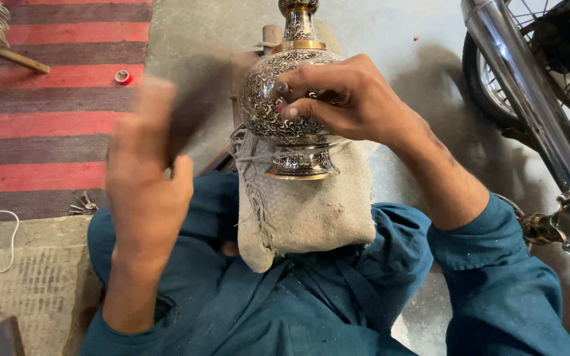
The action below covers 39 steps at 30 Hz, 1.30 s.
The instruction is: The person sits on the floor with an ornate silver-plated vase resting on a cloth pad and chisels decorative floral patterns into its surface, striking a small chisel with a wooden mallet. They reposition the chisel repeatedly across the vase body and rotate the vase to reach new areas.
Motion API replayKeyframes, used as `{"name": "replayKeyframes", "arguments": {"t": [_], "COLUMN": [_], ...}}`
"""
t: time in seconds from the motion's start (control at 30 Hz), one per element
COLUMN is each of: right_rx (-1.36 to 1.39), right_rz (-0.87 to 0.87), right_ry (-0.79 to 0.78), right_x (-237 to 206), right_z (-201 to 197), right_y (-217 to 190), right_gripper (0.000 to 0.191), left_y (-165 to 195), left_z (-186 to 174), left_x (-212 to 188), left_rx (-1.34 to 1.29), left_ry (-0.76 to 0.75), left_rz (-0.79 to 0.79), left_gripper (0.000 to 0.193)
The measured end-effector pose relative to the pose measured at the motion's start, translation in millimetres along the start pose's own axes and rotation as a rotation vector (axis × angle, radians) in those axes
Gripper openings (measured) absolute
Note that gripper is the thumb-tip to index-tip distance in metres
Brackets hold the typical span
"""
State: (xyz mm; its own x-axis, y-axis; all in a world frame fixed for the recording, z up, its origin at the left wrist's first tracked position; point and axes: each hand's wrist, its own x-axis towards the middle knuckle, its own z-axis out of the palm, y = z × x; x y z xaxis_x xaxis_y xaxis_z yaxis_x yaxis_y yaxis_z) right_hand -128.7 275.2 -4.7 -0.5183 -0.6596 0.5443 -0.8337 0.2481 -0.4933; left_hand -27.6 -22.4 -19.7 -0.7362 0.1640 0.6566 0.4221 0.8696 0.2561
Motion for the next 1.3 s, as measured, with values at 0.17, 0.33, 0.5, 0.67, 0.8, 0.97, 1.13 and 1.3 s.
{"name": "replayKeyframes", "arguments": {"t": [0.17, 0.33, 0.5, 0.67, 0.8, 0.97, 1.13, 1.3], "right_rx": [-0.009, -0.019, -0.022, 0.347, 0.022, -0.107, -0.021, -0.040], "right_rz": [0.107, 0.048, -0.006, 0.143, 0.071, 0.089, 0.006, -0.021], "right_ry": [0.081, 0.061, 0.036, 0.111, 0.117, 0.125, 0.110, 0.084], "right_x": [-3, -3, -5, -13, -15, -16, -14, -13], "right_z": [3, 2, 2, 9, 9, 12, 13, 11], "right_y": [-6, -9, -6, -7, -10, -10, -3, -2], "right_gripper": [0.030, 0.031, 0.030, 0.026, 0.032, 0.029, 0.029, 0.025], "left_y": [-4, 3, 1, 3, 4, 11, 4, 9], "left_z": [-2, 0, -6, -6, 10, 12, -4, -11], "left_x": [2, -2, 12, -8, -23, -20, -2, 3], "left_rx": [-0.052, -0.459, 0.253, -0.231, -0.317, -0.496, 0.201, 0.300], "left_ry": [-0.019, 0.138, -0.201, -0.106, -0.070, 0.037, -0.023, 0.006], "left_rz": [-0.096, -0.168, -0.126, -0.265, -0.097, -0.295, 0.044, 0.101], "left_gripper": [0.070, 0.066, 0.068, 0.069, 0.074, 0.067, 0.075, 0.080]}}
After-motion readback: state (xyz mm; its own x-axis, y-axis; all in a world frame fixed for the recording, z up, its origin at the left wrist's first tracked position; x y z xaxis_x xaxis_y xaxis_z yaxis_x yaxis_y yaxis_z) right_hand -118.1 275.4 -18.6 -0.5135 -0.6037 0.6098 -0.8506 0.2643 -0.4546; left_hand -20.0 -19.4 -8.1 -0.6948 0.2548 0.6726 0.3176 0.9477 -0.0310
